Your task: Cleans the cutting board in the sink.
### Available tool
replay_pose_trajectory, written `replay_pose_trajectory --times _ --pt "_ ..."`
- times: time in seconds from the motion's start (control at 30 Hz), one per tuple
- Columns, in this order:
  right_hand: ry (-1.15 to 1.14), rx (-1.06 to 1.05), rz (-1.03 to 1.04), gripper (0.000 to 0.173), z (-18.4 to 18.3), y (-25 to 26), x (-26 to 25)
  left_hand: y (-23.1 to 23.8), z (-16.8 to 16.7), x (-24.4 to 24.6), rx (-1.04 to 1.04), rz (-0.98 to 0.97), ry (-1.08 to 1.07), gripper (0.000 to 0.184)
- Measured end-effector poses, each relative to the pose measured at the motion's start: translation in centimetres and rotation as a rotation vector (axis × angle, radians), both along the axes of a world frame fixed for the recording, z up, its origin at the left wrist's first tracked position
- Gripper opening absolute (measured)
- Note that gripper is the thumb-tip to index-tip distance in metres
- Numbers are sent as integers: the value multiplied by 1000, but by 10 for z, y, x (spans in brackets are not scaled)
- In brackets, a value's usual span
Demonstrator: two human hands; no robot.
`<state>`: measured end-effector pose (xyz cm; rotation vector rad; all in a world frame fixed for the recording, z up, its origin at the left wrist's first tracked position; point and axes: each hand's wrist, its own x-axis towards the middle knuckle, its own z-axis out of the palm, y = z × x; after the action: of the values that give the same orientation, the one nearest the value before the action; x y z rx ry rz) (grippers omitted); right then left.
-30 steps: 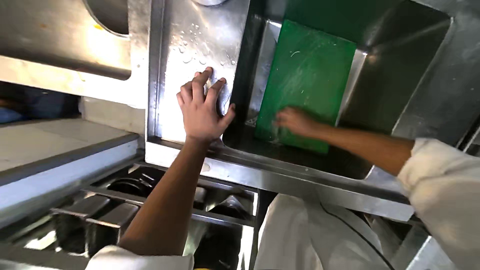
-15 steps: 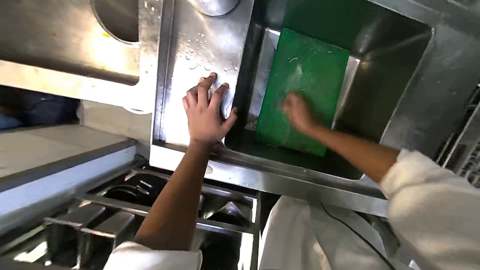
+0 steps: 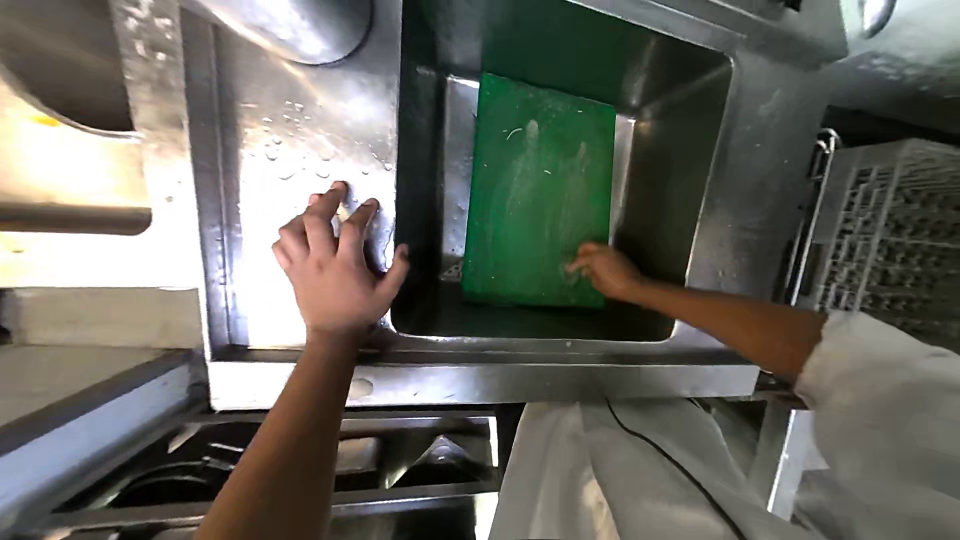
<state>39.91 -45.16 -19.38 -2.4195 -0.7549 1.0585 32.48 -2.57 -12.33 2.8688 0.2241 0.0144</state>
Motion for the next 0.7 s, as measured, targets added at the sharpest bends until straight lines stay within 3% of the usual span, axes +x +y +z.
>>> replay_pose_trajectory --times 0.1,0.17,0.27,0.33,0.4,0.47,0.57,0.63,0.7 --pt "-93 -87 -111 28 -20 15 66 1 -3 -4 28 0 -27 68" --pt "-56 -26 -101 22 -3 21 24 1 -1 -6 12 -8 -9 70" --pt "52 106 129 24 13 -7 -35 1 -2 -2 9 -4 -33 69" --pt "74 47 186 27 10 -18 -12 1 0 -4 25 -14 -28 68" --pt "-23 -14 89 25 0 -9 25 1 -1 -2 22 -10 -25 67" --pt "-64 13 70 20 10 4 -5 1 1 -7 18 -15 -9 68" --pt "-22 49 219 21 16 -7 -37 3 -2 -1 23 -18 -42 68" --pt "-10 -59 245 25 13 -12 -5 2 -1 -5 24 -22 -20 68" --pt "-90 -135 132 25 4 -1 36 1 -2 -2 26 -12 -24 68"
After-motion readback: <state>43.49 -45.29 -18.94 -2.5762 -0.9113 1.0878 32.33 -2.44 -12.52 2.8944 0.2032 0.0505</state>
